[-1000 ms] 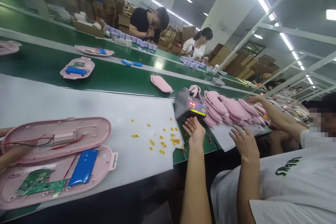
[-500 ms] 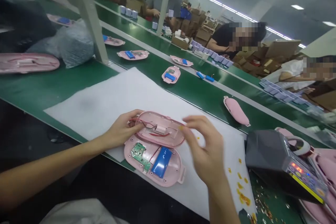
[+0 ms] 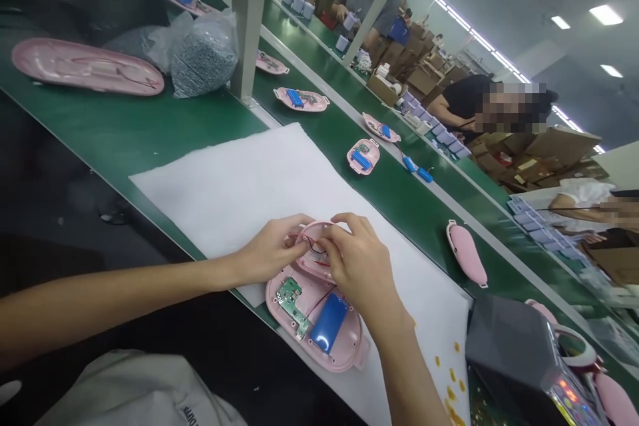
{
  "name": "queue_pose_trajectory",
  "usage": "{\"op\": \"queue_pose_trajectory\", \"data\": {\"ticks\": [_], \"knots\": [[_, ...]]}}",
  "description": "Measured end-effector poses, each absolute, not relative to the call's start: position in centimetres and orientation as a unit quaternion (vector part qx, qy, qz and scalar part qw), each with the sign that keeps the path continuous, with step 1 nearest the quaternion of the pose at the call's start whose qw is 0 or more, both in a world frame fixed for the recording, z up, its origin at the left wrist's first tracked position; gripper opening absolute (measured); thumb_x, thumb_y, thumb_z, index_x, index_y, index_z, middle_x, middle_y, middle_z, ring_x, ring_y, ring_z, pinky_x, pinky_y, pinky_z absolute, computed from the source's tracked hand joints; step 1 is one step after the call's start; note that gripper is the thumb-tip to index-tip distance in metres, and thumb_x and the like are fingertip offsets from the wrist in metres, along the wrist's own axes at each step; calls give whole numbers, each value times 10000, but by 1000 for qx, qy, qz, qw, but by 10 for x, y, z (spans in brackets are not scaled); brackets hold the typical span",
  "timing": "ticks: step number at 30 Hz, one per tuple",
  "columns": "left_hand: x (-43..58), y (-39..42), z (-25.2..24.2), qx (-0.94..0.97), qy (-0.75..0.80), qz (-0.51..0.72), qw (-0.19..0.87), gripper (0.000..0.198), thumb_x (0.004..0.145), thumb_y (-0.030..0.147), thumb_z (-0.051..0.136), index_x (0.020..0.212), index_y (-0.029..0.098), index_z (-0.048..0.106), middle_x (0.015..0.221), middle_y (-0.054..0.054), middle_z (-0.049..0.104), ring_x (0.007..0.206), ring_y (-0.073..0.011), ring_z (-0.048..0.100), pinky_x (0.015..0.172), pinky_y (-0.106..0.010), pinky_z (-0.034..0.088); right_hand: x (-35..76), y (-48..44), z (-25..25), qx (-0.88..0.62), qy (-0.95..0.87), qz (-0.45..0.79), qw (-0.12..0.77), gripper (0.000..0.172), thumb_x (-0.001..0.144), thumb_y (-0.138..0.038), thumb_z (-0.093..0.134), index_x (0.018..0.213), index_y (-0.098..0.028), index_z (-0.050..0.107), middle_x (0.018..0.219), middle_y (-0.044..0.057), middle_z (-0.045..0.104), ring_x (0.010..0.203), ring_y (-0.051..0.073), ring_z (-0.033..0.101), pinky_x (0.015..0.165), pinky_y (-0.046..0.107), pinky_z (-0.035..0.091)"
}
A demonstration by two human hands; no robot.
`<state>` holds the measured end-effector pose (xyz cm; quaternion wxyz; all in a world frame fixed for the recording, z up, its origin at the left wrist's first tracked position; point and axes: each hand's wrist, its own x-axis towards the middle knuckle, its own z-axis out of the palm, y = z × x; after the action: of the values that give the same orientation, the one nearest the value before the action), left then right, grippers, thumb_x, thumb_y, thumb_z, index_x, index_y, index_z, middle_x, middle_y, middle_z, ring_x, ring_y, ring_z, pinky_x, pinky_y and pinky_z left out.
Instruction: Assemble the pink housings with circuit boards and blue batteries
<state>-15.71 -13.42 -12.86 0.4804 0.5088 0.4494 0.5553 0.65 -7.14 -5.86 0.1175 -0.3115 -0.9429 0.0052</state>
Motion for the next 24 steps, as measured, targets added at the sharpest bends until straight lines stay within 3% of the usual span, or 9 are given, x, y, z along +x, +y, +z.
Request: {"op": "queue_pose_trajectory", "data": {"ticks": [6, 11, 15, 18, 21, 24], "knots": [[-158, -136, -127, 526, 448, 558, 460, 265, 821, 111, 498, 1032, 159, 652, 872, 1, 686, 683, -110, 571, 623, -216, 432, -2, -73, -59, -355, -925, -38, 131, 165, 850, -282, 606, 717, -227, 686, 946, 31, 700, 837, 194, 602, 582, 295, 390], [-159, -136, -127, 529, 456, 549, 459, 234, 833, 136, 501, 1020, 150, 640, 855, -11, 669, 674, -121, 567, 608, -226, 435, 1, -63, -55, -429, -892, 44, 134, 309, 750, -412, 723, 563, -207, 587, 787, 23, 691, 640, 152, 572, 558, 284, 357], [-159, -137, -124, 535, 462, 541, 456, 240, 839, 131, 496, 1028, 148, 643, 899, -25, 691, 701, -133, 598, 624, -235, 460, 3, -59, -53, -500, -843, 128, 153, 376, 650, -439, 795, 639, -215, 493, 593, -30, 600, 528, 124, 493, 515, 254, 345], [-159, -137, -124, 544, 474, 530, 446, 327, 862, 114, 473, 1152, 158, 617, 916, -27, 706, 740, -151, 643, 683, -263, 517, 2, -57, -53, -488, -843, 184, 127, 275, 696, -387, 736, 769, -223, 528, 637, -43, 633, 552, 124, 521, 554, 251, 377], [-157, -139, -129, 591, 463, 545, 372, 482, 886, 98, 507, 1358, 194, 514, 1227, -76, 659, 1096, -211, 647, 963, -356, 538, 1, -52, -54, -459, -856, 210, 112, 163, 766, -365, 611, 817, -211, 625, 695, -10, 668, 621, 147, 572, 618, 276, 408], [-156, -144, -136, 651, 462, 551, 242, 336, 950, 184, 551, 1279, 210, 611, 1513, -120, 422, 1289, -247, 544, 1096, -404, 477, 1, -48, -56, -453, -861, 200, 120, 188, 767, -358, 555, 768, -198, 653, 687, 7, 664, 621, 157, 567, 617, 290, 405]]}}
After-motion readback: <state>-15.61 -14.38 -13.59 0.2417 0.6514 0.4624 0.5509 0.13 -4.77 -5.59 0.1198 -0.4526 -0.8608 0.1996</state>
